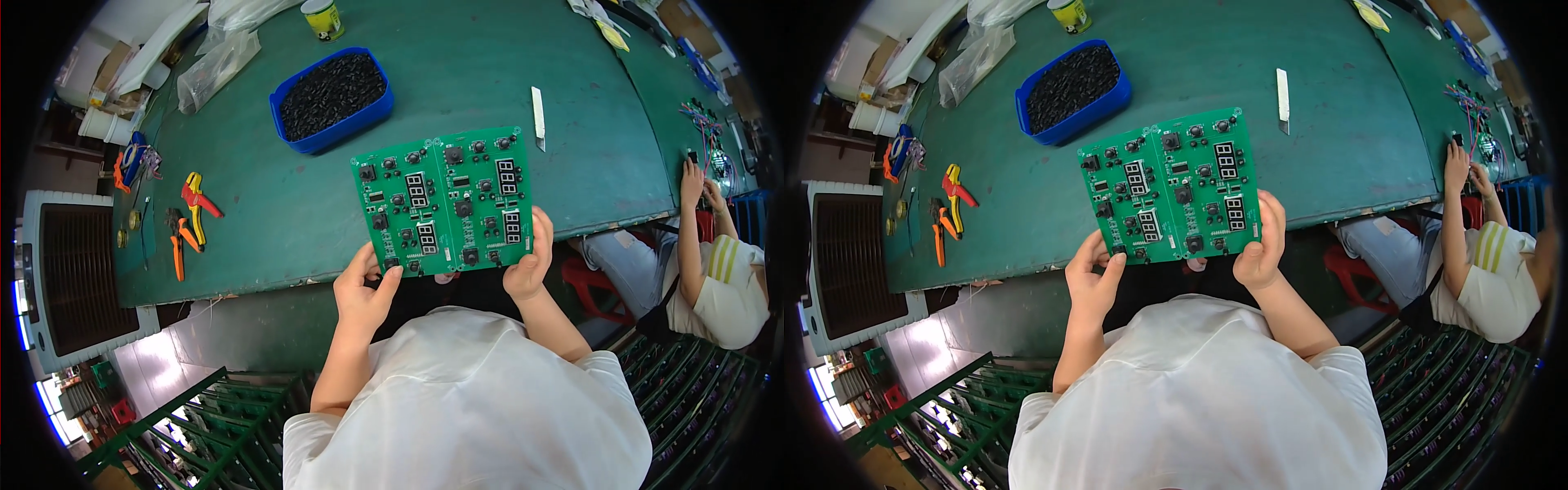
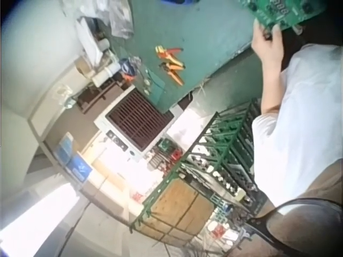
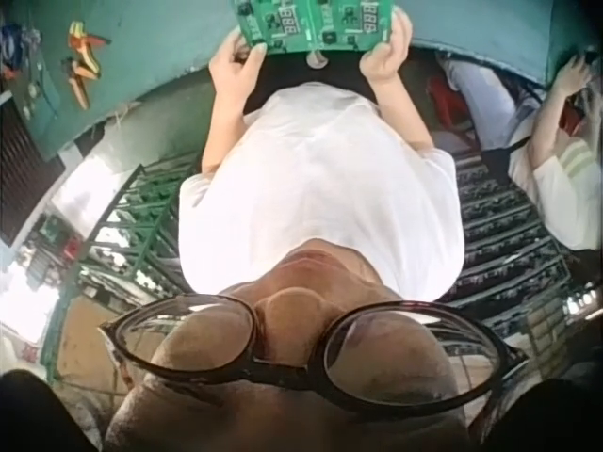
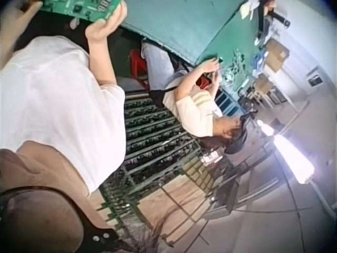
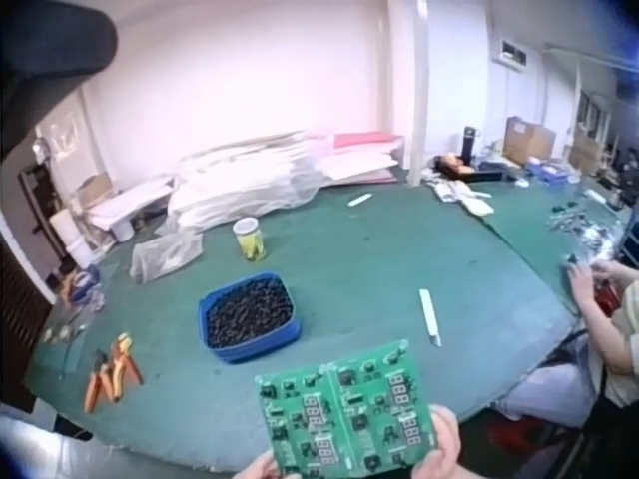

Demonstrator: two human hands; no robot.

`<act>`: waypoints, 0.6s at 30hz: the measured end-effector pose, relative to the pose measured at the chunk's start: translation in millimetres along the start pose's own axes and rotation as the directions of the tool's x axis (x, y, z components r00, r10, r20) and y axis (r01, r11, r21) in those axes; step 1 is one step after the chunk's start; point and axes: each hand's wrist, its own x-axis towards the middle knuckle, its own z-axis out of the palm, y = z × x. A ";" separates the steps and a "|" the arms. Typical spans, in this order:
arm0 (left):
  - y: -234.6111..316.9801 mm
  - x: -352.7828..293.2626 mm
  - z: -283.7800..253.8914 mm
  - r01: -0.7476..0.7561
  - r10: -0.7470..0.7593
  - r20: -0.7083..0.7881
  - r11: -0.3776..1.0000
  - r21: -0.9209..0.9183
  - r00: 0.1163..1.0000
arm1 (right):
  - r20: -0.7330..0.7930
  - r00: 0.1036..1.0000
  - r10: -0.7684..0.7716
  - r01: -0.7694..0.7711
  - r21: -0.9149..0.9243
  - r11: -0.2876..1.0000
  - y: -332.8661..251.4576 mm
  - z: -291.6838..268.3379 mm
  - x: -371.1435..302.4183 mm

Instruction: The person installs black caps from a container onto circuit boards by hand, then lifts the assembled circuit boards and places them onto a storage rack.

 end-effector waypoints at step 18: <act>-30.2 -36.2 -30.8 0.205 -0.147 -0.168 0.886 0.416 0.975 | 0.293 0.953 0.082 -0.149 0.215 0.965 42.1 49.1 -39.0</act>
